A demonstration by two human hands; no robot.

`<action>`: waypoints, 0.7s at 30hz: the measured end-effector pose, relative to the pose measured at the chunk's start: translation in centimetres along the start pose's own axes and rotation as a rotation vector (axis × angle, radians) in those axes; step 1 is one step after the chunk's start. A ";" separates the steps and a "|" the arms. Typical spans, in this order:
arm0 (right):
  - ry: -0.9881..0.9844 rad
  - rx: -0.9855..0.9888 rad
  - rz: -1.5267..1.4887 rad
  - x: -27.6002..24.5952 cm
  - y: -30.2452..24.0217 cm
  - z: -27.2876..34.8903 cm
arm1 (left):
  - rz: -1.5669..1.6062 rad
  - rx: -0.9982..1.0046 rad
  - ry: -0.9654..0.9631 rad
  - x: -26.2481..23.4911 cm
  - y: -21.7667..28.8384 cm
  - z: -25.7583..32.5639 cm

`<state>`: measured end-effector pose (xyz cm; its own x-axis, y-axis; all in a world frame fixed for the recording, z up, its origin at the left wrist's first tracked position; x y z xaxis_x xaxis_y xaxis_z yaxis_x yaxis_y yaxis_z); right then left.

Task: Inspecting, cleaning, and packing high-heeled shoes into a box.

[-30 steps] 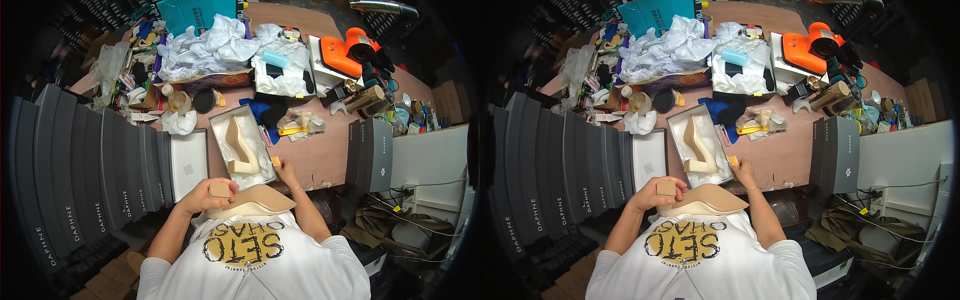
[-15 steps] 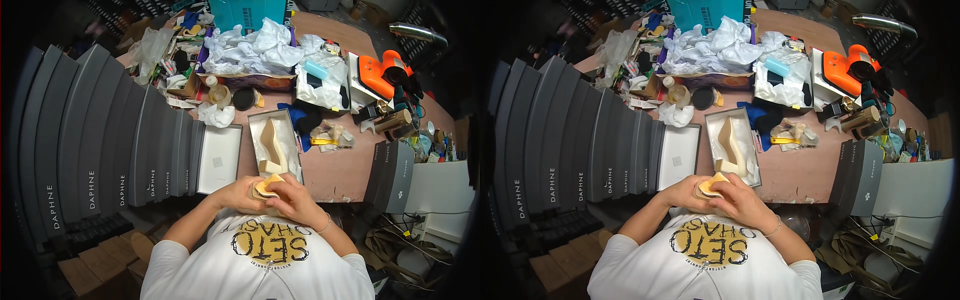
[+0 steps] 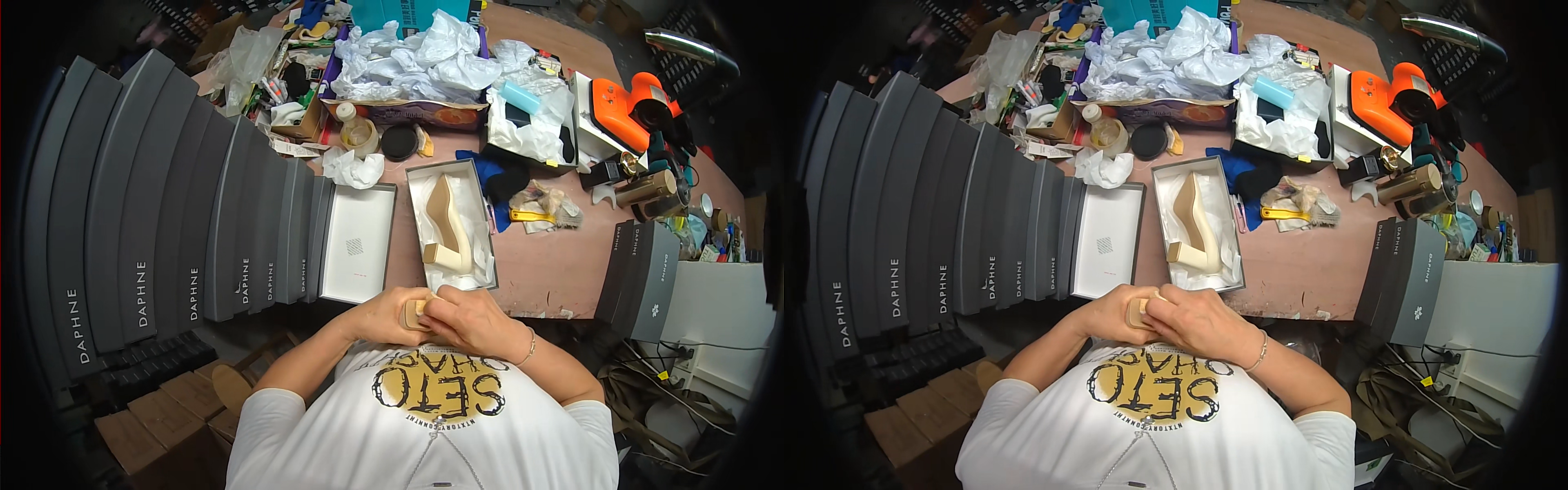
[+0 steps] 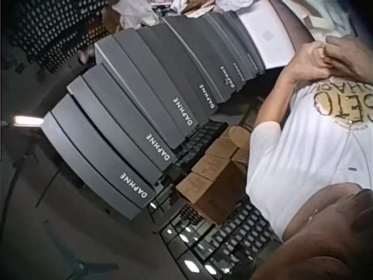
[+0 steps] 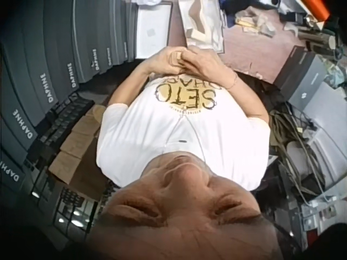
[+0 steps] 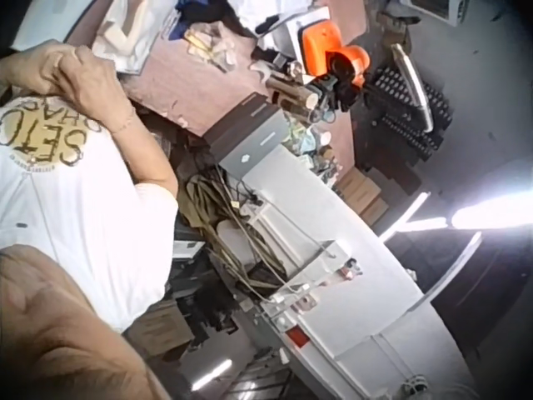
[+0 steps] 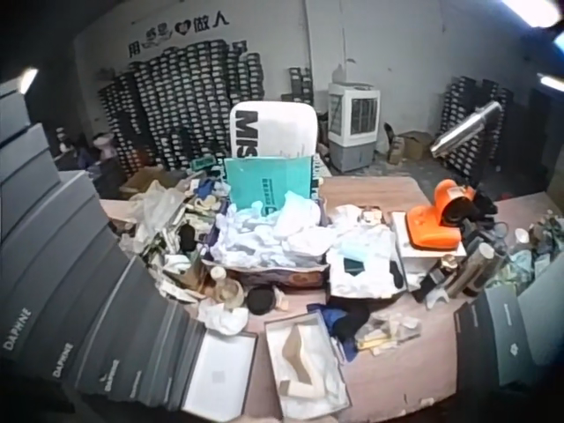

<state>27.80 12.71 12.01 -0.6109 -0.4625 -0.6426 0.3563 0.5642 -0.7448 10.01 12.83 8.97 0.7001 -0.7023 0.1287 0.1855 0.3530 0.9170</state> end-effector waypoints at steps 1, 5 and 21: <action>-0.024 0.005 0.021 -0.2 -0.4 0.5 | -0.081 0.057 0.025 0.0 -0.2 0.2; -0.021 -0.054 0.098 -0.8 0.1 -1.7 | 0.055 -0.024 -0.051 0.3 -0.4 -0.2; 0.004 -0.039 0.041 -0.2 -0.2 -2.5 | 0.013 0.057 -0.047 -0.7 0.6 -1.1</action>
<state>26.14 14.41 12.73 -0.5990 -0.4362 -0.6715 0.3533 0.6086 -0.7105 10.39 14.20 9.06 0.6688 -0.7267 0.1569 0.1360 0.3271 0.9352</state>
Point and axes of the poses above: each hand's wrist, its own z-axis away from the middle knuckle, its own x-axis out of the palm, y = z × x, the point moved 2 cm from there along -z, towards the middle knuckle, and after that the axes turned 3 degrees about y, right-handed, at the moved point
